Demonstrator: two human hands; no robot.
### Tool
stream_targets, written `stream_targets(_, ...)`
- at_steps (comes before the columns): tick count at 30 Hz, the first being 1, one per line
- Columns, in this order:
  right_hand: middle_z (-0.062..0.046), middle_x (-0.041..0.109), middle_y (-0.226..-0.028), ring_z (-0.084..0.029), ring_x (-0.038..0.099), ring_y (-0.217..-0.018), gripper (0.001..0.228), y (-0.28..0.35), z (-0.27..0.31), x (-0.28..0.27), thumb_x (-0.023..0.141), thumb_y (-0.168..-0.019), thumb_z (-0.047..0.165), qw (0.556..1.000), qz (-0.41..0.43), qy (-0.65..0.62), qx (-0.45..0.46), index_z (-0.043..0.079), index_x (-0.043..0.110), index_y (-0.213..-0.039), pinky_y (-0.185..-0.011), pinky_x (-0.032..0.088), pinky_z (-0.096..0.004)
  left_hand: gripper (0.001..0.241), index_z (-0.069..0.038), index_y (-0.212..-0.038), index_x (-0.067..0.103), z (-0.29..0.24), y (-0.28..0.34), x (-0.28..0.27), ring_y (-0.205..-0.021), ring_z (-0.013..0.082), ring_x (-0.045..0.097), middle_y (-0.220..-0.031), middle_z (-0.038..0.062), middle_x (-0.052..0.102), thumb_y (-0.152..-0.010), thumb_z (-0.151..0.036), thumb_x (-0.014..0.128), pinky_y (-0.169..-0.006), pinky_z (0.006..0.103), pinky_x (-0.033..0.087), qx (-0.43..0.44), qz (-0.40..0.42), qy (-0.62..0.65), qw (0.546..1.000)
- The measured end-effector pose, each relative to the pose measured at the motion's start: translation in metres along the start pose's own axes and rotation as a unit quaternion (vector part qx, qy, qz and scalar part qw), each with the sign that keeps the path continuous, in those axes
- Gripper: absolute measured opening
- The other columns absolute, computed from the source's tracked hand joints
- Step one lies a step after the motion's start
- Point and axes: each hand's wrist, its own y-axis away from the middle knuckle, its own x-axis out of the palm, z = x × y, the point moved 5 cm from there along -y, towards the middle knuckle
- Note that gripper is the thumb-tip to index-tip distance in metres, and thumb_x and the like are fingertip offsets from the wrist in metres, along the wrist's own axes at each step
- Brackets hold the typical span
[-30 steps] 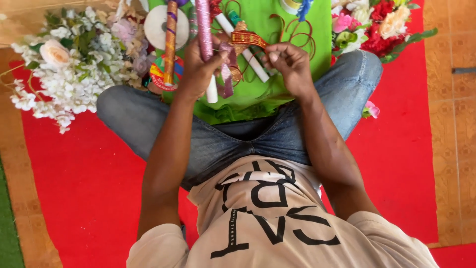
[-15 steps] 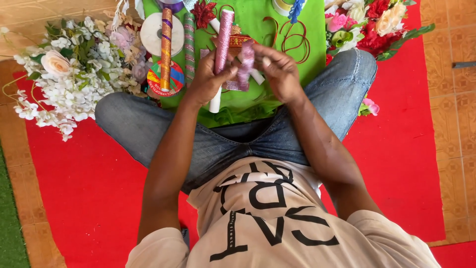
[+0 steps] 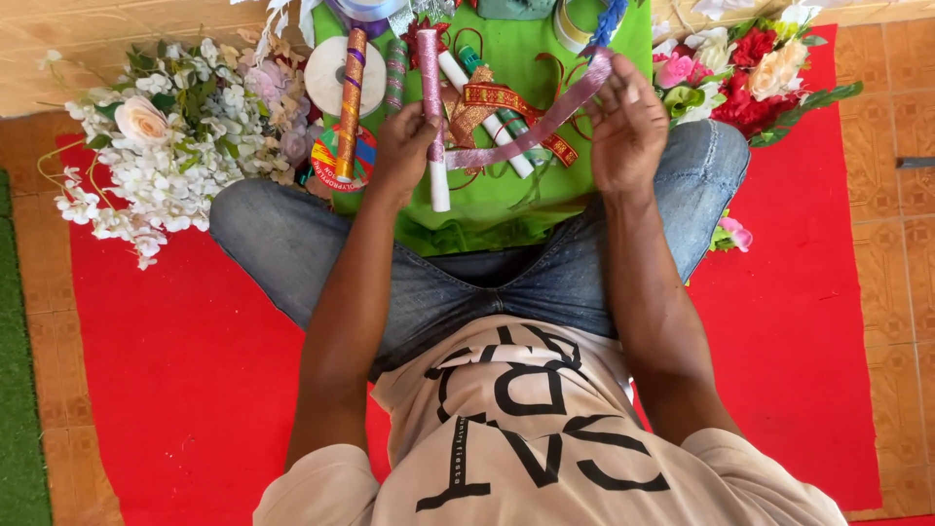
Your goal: The person sits cross-legged on a red mat and wraps a pink glittery ribbon around a white cylindrical stem. They continue to wrap the ribbon tightly around the stem, adjusting the tension and position of the ribbon as they work.
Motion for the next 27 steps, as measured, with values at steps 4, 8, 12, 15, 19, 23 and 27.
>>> stream_targets(4, -0.006, 0.073, -0.116, -0.016, 0.067, -0.097, 0.05, 0.0, 0.001, -0.033, 0.073, -0.093, 0.021, 0.997, -0.055, -0.037, -0.033, 0.0, 0.066, -0.137, -0.078, 0.053, -0.03, 0.026, -0.006, -0.122, 0.065, -0.023, 0.011, 0.001, -0.075, 0.0121, 0.064, -0.09, 0.004, 0.076, -0.098, -0.015, 0.068, -0.064, 0.0323, 0.052, 0.021, -0.047, -0.132, 0.99)
stream_targets(8, -0.01, 0.074, -0.124, -0.021, 0.069, -0.104, 0.041, 0.001, 0.001, -0.025, 0.072, -0.093, 0.027, 0.996, -0.065, -0.05, -0.029, 0.003, 0.072, -0.127, -0.079, 0.057, -0.036, 0.03, -0.007, -0.125, 0.06, -0.013, 0.01, 0.002, -0.079, 0.0148, 0.069, -0.098, 0.006, 0.076, -0.098, -0.018, 0.067, -0.065, 0.0329, 0.055, 0.022, -0.053, -0.222, 0.973)
stream_targets(12, -0.014, 0.075, -0.117, -0.016, 0.066, -0.087, 0.028, 0.004, -0.002, -0.016, 0.071, -0.096, 0.019, 0.999, -0.036, -0.018, -0.033, 0.002, 0.075, -0.118, -0.064, 0.053, -0.029, 0.025, -0.005, -0.119, 0.062, 0.012, -0.002, -0.002, -0.085, 0.0257, 0.074, -0.102, 0.011, 0.076, -0.098, -0.018, 0.067, -0.066, 0.0438, 0.058, 0.076, -0.072, -0.373, 0.922)
stream_targets(15, -0.01, 0.076, -0.108, -0.016, 0.067, -0.084, 0.029, 0.006, -0.006, -0.02, 0.073, -0.094, 0.019, 0.998, -0.056, -0.027, -0.021, 0.001, 0.075, -0.116, -0.065, 0.054, -0.029, 0.016, -0.004, -0.108, 0.065, 0.009, 0.0, 0.001, -0.083, 0.0299, 0.073, -0.094, 0.011, 0.074, -0.095, -0.012, 0.07, -0.068, 0.0481, 0.055, 0.133, -0.099, -0.426, 0.89)
stream_targets(19, -0.005, 0.073, -0.098, -0.014, 0.06, -0.079, 0.026, 0.003, -0.005, -0.031, 0.072, -0.092, 0.019, 0.994, -0.102, -0.013, -0.036, 0.003, 0.077, -0.111, -0.06, 0.048, -0.029, 0.025, -0.004, -0.111, 0.059, 0.0, 0.005, 0.002, -0.085, 0.0396, 0.073, -0.092, 0.016, 0.075, -0.089, -0.005, 0.07, -0.067, 0.0555, 0.055, 0.148, -0.123, -0.451, 0.871)
stream_targets(23, -0.01, 0.073, -0.094, -0.019, 0.065, -0.08, 0.029, 0.001, 0.003, -0.034, 0.072, -0.089, 0.025, 0.99, -0.122, -0.017, -0.068, 0.002, 0.076, -0.106, -0.067, 0.053, -0.031, 0.047, 0.003, -0.128, 0.054, 0.001, 0.005, 0.001, -0.091, 0.0398, 0.076, -0.102, 0.021, 0.077, -0.088, -0.009, 0.077, -0.072, 0.0539, 0.061, 0.099, -0.133, -0.485, 0.859)
stream_targets(27, -0.02, 0.074, -0.103, -0.025, 0.067, -0.084, 0.023, 0.004, 0.025, -0.038, 0.056, -0.101, 0.014, 0.956, -0.125, 0.085, -0.252, 0.0, 0.072, -0.11, -0.07, 0.057, -0.037, 0.046, -0.001, -0.128, 0.052, 0.0, 0.005, 0.002, -0.089, 0.0447, 0.073, -0.102, 0.025, 0.074, -0.089, -0.009, 0.075, -0.069, 0.0574, 0.058, 0.102, -0.147, -0.513, 0.839)
